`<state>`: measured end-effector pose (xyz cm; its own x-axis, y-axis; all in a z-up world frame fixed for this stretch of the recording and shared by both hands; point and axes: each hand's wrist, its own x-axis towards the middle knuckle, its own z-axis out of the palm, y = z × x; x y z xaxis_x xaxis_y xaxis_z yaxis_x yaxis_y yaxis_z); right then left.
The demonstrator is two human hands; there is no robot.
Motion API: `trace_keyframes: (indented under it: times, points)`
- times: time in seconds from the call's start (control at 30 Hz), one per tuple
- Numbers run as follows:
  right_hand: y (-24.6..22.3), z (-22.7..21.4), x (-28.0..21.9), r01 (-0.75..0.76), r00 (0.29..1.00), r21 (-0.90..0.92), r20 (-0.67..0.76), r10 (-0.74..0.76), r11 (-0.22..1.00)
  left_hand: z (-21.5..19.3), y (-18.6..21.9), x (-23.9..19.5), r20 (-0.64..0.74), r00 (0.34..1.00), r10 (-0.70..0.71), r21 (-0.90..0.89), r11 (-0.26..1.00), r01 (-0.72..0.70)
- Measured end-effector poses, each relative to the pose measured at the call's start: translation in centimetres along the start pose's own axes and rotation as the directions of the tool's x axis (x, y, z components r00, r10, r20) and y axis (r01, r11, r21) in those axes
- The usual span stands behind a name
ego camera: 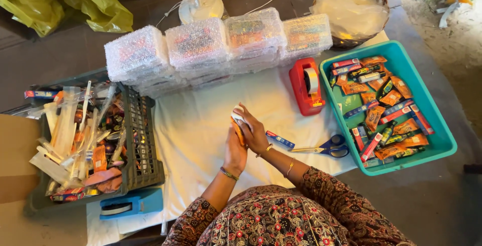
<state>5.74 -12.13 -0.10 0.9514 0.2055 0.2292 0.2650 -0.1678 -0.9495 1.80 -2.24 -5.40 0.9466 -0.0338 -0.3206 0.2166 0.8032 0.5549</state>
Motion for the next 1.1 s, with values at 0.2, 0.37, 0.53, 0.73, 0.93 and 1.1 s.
trace_keyframes:
  times: [0.2,0.37,0.53,0.73,0.93,1.1]
  points:
    - [-0.6,1.2,-4.1,0.205,0.973,-0.116,0.135,-0.189,0.972,1.2,4.2,-0.3,-0.014,1.0,0.015,-0.046,0.999,-0.016]
    - [0.5,1.1,-1.2,0.088,0.988,-0.066,0.131,-0.079,0.994,2.9,3.0,-2.3,0.005,1.0,0.007,0.036,0.999,-0.008]
    - [-0.4,1.4,-2.4,0.073,0.99,-0.023,0.119,-0.07,0.997,1.9,4.8,-1.5,0.053,0.997,-0.065,-0.092,0.993,0.069]
    - [-0.9,1.6,-1.8,0.131,0.958,-0.036,0.264,-0.117,0.991,1.5,4.9,-1.6,0.067,0.994,0.087,0.06,0.994,-0.091]
    - [-1.1,0.7,-1.1,0.059,0.98,-0.02,0.194,-0.054,0.998,3.0,5.4,-2.4,0.111,0.992,-0.053,0.007,0.999,0.052]
    - [-1.7,1.0,-3.8,0.174,0.959,-0.159,0.253,-0.131,0.972,1.8,5.3,-1.6,0.046,0.994,0.098,0.091,0.991,-0.102]
